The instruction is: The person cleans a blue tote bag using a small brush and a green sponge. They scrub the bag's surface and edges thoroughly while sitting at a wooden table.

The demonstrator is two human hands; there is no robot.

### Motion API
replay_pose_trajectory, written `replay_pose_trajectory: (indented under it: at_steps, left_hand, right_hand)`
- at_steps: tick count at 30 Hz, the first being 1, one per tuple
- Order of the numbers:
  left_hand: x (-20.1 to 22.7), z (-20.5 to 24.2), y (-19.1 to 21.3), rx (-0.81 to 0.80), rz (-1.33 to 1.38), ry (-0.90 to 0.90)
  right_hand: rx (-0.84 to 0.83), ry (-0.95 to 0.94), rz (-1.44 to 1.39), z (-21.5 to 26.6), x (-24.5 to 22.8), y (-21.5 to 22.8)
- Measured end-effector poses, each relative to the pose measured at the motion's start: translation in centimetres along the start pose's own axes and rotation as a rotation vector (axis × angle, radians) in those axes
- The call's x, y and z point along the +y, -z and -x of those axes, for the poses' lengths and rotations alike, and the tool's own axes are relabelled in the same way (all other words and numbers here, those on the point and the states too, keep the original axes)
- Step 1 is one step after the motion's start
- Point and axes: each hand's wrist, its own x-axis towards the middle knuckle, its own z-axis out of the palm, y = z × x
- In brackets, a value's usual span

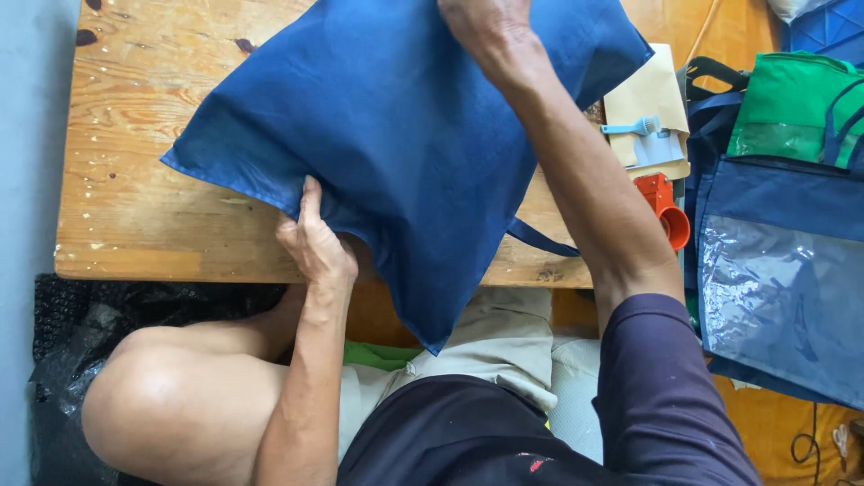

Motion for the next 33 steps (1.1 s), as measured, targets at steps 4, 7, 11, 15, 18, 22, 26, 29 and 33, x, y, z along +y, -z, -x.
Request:
replay_pose_trajectory:
  at_steps: [4, 7, 11, 15, 18, 22, 26, 29, 33]
  left_hand:
    - [1.5, 1.2, -0.9, 0.064, 0.112, 0.142]
    - [1.3, 1.2, -1.3, 0.023, 0.160, 0.139]
    - [1.7, 1.4, -1.3, -0.100, 0.122, -0.122]
    - [1.1, 0.5, -1.2, -0.160, -0.005, -0.076]
    - [-0.7, -1.1, -0.9, -0.187, -0.069, -0.127]
    - [-4.8, -2.4, -1.1, -0.139, -0.061, -0.242]
    - [-4.6, -0.9, -1.3, -0.066, -0.211, -0.349]
    - [-4.1, -0.1, -1.1, -0.095, -0.269, -0.379]
    - [-4.5, 0.1, -1.0, -0.082, -0.333, -0.439]
  right_hand:
    - [-0.059, 0.073, 0.058, 2.4, -6.9, 1.0]
    - [-0.348, 0.338, -0.230, 3.2, -12.2, 2.9]
    - [-0.227, 0.333, -0.426, 0.2, -9.5, 0.2]
    - [-0.213, 0.283, -0.248, -0.5, -8.3, -2.1]
    - [-0.172, 0.192, 0.021, -1.0, -7.8, -3.4]
    - [-0.214, 0.254, 0.161, 1.4, -12.8, -4.1]
    - [-0.596, 0.394, -0.406, -0.4, -16.1, -1.3]
    - [-0.381, 0.298, -0.501, -6.2, -11.2, -3.6]
    - [-0.290, 0.336, -0.327, -7.5, -9.2, -4.9]
